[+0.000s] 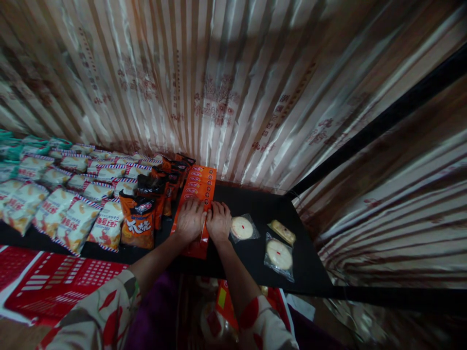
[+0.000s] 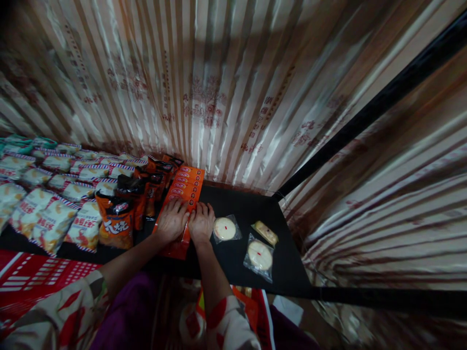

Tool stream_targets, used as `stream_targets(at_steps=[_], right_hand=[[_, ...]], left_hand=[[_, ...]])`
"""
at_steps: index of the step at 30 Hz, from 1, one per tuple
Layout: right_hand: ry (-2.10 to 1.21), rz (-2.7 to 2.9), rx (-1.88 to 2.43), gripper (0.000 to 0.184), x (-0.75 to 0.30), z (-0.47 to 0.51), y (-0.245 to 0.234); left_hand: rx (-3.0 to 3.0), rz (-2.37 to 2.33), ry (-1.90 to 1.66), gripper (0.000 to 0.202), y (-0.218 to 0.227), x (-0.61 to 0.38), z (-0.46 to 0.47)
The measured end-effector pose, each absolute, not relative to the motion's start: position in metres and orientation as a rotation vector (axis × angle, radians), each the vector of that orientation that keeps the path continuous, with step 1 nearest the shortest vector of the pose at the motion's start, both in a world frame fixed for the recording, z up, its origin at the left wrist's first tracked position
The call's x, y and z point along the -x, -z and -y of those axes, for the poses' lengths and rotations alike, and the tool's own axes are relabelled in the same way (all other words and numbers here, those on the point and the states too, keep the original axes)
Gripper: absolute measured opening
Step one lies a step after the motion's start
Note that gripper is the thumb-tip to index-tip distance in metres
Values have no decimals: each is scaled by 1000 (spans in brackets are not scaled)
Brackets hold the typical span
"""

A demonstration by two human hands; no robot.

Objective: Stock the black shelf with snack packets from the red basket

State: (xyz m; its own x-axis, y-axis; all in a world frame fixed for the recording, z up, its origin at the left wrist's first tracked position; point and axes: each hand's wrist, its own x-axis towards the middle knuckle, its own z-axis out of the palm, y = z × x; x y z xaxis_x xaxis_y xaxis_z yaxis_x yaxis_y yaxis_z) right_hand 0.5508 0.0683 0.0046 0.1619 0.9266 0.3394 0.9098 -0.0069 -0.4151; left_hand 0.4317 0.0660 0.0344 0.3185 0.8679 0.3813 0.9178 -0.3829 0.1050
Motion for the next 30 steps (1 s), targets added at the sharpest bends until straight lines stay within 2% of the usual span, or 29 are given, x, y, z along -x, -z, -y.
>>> stream_targets(at_steps=[30], right_hand=[[-47,1746,1917,35,-548,-65,-8]], left_hand=[[2476,1720,405,40,-37,-423,-58]])
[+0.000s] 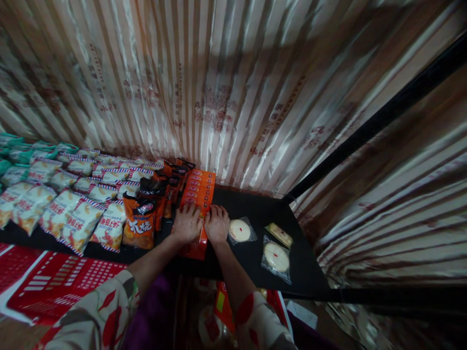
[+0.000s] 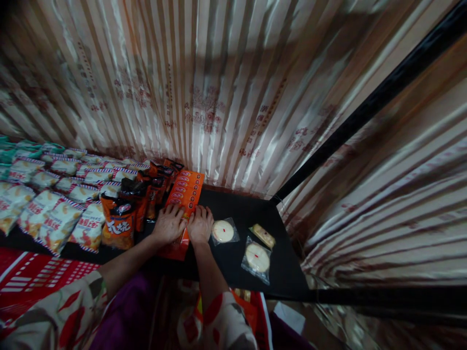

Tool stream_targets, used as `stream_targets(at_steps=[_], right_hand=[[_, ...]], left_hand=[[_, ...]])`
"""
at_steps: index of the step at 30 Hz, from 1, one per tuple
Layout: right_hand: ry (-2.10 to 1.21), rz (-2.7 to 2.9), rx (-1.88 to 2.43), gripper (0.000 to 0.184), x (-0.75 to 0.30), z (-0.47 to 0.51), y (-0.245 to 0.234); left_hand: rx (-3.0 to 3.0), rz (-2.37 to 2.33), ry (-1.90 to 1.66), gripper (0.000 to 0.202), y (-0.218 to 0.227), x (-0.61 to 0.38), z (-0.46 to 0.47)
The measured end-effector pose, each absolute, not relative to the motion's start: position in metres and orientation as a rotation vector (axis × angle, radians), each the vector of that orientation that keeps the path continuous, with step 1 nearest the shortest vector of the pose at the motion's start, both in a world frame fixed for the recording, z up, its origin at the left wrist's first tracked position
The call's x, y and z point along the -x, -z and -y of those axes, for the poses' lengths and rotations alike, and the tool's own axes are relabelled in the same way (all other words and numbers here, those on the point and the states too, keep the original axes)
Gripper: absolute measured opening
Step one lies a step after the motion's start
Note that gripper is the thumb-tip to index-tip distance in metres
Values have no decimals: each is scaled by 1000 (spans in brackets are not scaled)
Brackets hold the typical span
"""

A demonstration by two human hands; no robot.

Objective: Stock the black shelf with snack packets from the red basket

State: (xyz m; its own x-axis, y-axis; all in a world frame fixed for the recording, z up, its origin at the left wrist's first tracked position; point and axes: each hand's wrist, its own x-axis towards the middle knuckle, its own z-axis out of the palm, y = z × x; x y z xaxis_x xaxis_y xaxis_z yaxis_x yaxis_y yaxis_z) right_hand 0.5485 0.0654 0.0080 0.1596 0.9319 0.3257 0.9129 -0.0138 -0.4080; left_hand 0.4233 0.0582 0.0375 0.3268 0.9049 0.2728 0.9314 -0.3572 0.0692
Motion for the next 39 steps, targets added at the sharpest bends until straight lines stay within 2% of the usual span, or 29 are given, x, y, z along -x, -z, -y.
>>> stream_targets(at_steps=[11,18,28,39], right_hand=[[-54,1737,1925,34,-548,-65,-7],[-51,1735,1904,34,-549,-66,-6],[-62,1737,1920,35,-548,-64,-11],[-32,1748,1955,35,-548,-66,-9]], left_hand=[[2474,1727,392,39,-37,-424,-59],[2492,1741,405,49,-42,-423,-64],[2478,1715,377,39,-40,-424,-66],[2483,1765,402,40,-40,-424,-64]])
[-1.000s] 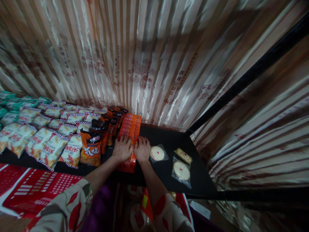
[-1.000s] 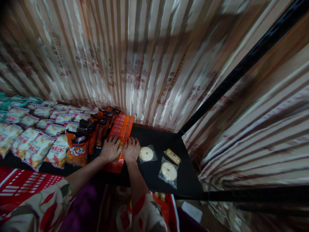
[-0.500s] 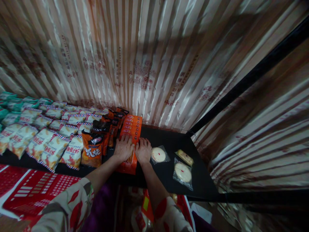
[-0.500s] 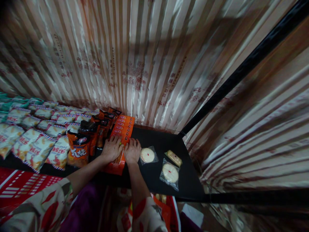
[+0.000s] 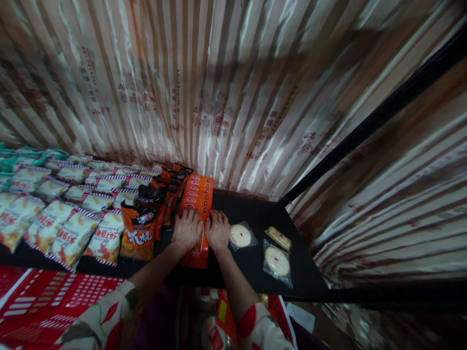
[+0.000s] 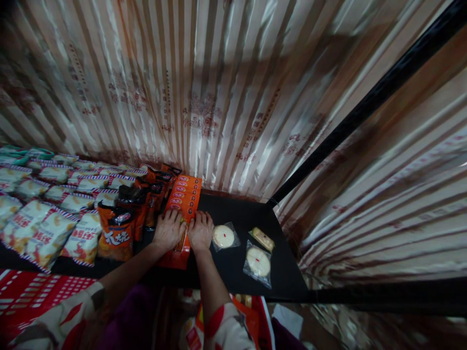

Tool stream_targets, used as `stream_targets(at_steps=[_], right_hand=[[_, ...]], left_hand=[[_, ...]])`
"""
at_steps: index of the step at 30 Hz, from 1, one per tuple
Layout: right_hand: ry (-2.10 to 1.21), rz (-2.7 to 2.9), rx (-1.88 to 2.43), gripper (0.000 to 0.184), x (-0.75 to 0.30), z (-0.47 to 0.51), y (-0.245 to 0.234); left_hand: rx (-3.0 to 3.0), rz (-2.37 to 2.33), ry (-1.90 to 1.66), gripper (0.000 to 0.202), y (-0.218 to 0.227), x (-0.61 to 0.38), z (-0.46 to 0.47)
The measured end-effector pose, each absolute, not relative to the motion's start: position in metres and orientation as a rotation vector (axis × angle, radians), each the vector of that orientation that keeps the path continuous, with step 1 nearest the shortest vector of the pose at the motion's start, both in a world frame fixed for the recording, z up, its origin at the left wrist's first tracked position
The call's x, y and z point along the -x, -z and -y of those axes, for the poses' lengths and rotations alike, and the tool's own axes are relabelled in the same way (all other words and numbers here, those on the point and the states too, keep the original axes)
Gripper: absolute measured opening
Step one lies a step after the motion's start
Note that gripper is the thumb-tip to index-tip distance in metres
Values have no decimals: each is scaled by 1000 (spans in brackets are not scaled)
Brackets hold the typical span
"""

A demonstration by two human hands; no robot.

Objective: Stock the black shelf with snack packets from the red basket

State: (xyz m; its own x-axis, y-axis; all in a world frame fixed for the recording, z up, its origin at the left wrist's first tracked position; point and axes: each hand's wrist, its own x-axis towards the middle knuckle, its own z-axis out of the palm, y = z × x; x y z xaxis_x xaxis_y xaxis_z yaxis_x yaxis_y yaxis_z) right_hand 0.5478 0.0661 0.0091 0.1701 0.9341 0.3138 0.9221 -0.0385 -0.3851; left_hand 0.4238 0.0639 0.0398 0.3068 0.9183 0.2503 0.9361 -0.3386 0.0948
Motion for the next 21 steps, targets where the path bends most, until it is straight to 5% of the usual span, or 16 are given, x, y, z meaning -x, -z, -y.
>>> stream_targets(at_steps=[21], right_hand=[[-20,1744,1919,34,-548,-65,-11]], left_hand=[[2512,1759,372,38,-45,-423,-67]])
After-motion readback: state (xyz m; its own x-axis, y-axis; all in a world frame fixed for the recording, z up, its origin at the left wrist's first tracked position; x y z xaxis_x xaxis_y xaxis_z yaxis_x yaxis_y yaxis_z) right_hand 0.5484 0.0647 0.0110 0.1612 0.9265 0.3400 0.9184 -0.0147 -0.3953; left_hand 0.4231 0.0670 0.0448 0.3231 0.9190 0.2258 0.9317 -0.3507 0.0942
